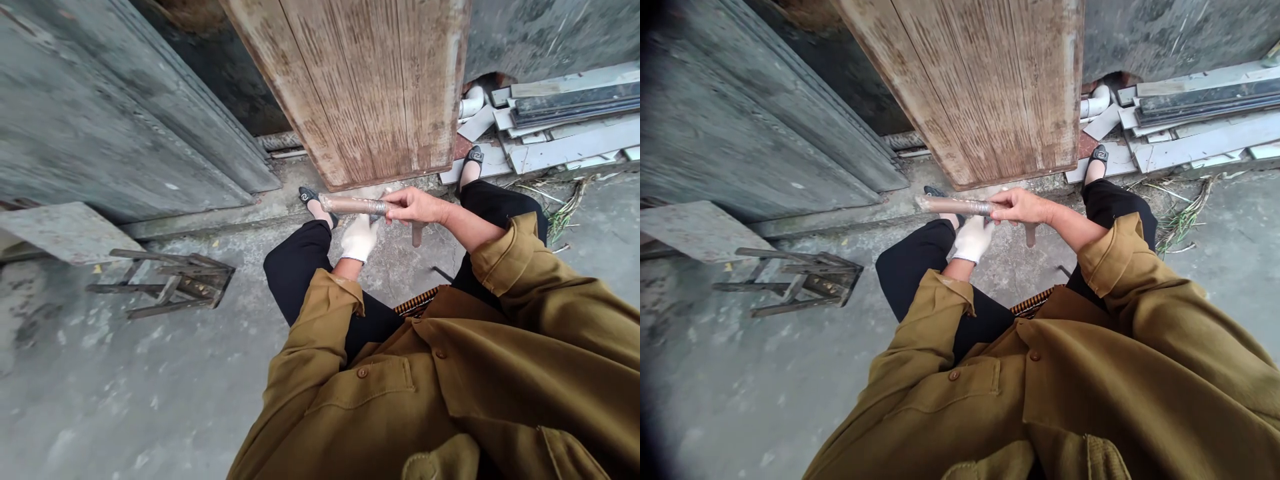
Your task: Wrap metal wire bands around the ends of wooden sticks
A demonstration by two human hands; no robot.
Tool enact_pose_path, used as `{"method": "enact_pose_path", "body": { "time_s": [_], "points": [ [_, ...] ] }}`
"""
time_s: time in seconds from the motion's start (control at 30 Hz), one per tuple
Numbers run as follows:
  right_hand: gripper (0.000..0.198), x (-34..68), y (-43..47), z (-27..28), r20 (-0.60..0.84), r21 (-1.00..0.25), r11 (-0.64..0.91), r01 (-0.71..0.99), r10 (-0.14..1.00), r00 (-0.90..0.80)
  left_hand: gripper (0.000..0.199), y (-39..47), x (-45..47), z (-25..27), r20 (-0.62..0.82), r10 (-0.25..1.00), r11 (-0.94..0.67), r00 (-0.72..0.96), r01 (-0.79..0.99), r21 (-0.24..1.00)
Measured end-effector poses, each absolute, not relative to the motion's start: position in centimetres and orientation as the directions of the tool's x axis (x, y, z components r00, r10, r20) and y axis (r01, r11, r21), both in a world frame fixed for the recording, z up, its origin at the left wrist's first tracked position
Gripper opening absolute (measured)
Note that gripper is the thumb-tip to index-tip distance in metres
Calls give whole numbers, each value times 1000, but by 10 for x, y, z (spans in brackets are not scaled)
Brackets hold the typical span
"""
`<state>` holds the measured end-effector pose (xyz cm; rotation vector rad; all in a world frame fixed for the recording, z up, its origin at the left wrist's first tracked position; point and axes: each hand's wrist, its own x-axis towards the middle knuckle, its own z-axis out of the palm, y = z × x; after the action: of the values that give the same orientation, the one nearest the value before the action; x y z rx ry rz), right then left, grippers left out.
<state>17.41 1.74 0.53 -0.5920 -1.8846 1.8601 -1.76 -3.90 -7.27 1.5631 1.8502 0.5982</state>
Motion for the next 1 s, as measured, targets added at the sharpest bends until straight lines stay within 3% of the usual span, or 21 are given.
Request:
{"method": "enact_pose_path", "body": {
  "time_s": [0.07,0.13,0.2,0.3,0.4,0.5,0.6,0.63,0.67,0.7,0.73,0.8,0.9,1.0],
  "points": [
    [35,171,17,8,65,-998,29,-60,609,-790,59,-38,-16,-76,-238,969,146,-68,934,327],
    [33,174,22,11,99,-994,30,-106,680,-726,71,-40,-13,-77,-293,956,47,-12,993,110],
    [33,180,30,15,100,-992,27,-122,755,-648,70,-44,-13,-74,-318,944,-75,87,996,50],
    [29,193,41,18,26,-997,-20,-77,832,-555,54,-47,-24,-72,-422,878,-229,225,973,42],
    [24,196,43,14,-124,-991,-125,38,814,-568,46,-46,-45,-72,-560,804,-131,202,978,165],
    [23,186,35,8,-206,-976,-199,85,731,-650,53,-43,-57,-73,-391,883,18,259,814,580],
    [24,174,27,8,-222,-967,-243,75,658,-720,63,-44,-46,-70,-254,920,-7,299,659,752],
    [24,172,26,9,-222,-966,-251,69,655,-722,62,-46,-38,-69,-206,928,-14,312,581,814],
    [24,172,27,11,-223,-965,-256,62,666,-712,58,-48,-30,-67,-124,943,17,308,330,944],
    [25,173,28,14,-224,-964,-259,54,689,-689,53,-50,-23,-65,-73,961,52,267,84,995],
    [26,176,30,16,-227,-964,-260,48,719,-657,48,-52,-17,-62,-70,966,92,248,-81,992],
    [29,183,34,18,-238,-966,-253,57,774,-587,39,-55,-10,-56,-106,966,161,237,-224,961],
    [32,190,39,16,-242,-970,-194,147,812,-531,31,-56,-11,-49,-201,938,251,281,-153,956],
    [31,189,43,7,-232,-930,-43,365,839,-492,28,-55,-15,-46,-230,931,235,283,16,972]
  ]
}}
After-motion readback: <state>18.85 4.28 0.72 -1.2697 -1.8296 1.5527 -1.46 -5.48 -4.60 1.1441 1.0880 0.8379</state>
